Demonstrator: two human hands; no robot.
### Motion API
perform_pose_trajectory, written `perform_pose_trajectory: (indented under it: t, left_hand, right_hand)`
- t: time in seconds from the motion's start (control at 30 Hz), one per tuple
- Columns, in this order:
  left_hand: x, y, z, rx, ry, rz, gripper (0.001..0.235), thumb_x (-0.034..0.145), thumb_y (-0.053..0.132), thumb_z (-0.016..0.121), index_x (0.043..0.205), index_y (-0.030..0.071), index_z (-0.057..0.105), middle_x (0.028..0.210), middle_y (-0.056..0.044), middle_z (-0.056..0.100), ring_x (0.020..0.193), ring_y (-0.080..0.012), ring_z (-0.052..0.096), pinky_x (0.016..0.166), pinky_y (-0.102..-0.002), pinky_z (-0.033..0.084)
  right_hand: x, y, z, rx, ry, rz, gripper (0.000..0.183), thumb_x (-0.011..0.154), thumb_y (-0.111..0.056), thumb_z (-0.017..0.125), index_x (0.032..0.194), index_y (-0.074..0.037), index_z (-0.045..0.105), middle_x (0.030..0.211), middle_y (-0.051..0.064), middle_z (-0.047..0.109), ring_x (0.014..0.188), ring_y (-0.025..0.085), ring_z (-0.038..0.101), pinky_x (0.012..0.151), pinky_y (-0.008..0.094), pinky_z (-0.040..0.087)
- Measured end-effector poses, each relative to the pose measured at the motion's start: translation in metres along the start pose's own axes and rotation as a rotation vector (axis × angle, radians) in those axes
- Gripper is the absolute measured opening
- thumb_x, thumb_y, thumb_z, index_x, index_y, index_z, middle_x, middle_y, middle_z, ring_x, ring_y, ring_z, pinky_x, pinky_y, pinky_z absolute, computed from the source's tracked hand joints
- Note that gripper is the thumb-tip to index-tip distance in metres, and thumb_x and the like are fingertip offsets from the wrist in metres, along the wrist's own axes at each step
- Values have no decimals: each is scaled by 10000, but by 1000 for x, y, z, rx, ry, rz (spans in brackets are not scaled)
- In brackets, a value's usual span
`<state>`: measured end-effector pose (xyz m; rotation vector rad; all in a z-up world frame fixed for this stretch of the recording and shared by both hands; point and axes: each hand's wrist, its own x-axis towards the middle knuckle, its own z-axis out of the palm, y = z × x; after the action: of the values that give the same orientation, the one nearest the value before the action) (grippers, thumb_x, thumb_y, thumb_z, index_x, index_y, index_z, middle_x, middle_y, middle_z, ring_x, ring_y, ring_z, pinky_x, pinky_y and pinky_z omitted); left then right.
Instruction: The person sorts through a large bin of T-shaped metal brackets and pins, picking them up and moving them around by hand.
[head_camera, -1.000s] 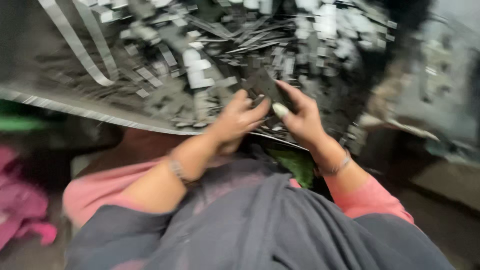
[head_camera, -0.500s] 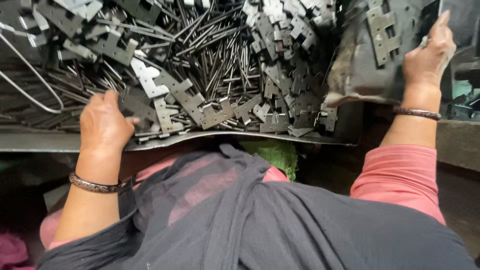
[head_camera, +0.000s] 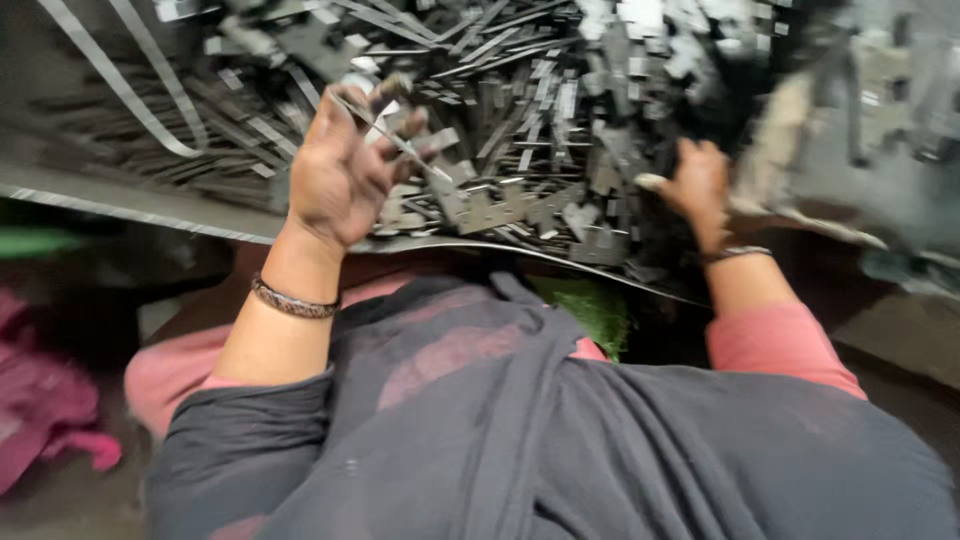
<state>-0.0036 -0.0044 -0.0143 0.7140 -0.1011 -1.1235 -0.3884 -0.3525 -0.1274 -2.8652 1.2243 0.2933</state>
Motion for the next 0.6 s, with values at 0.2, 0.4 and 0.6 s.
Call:
perform_pose_trajectory:
  t: [0.2, 0.4, 0.6]
  left_hand:
    - [-9, 68, -16, -227, -143, 230, 274, 1080, 280, 651, 1250, 67, 620, 1225, -85, 669, 1151, -218, 650, 1038, -395, 542]
    - [14, 9, -13, 1945, -109, 534, 219, 834, 235, 761, 858, 26, 698, 807, -165, 713, 775, -353, 722, 692, -426, 591]
    - [8, -55, -26, 2322, -369, 322, 115, 830, 92, 652, 764, 85, 746, 1008, -141, 684, 781, -294, 739, 659, -407, 586]
  right_hand:
    - [3, 23, 10, 3, -70, 13, 466, 719, -218, 831, 1071, 36, 661, 1085, 287, 700, 1011, 473, 672, 892, 522, 559]
    - [-28, -43, -76, 523, -250, -19, 461, 788, 18, 734, 1247, 12, 689, 1085, 166, 753, 972, 284, 726, 847, 387, 584]
    - [-40, -113, -147, 1275, -436, 113, 499, 757, 105, 774, 1236, 15, 669, 1015, 48, 729, 890, 131, 701, 758, 307, 611]
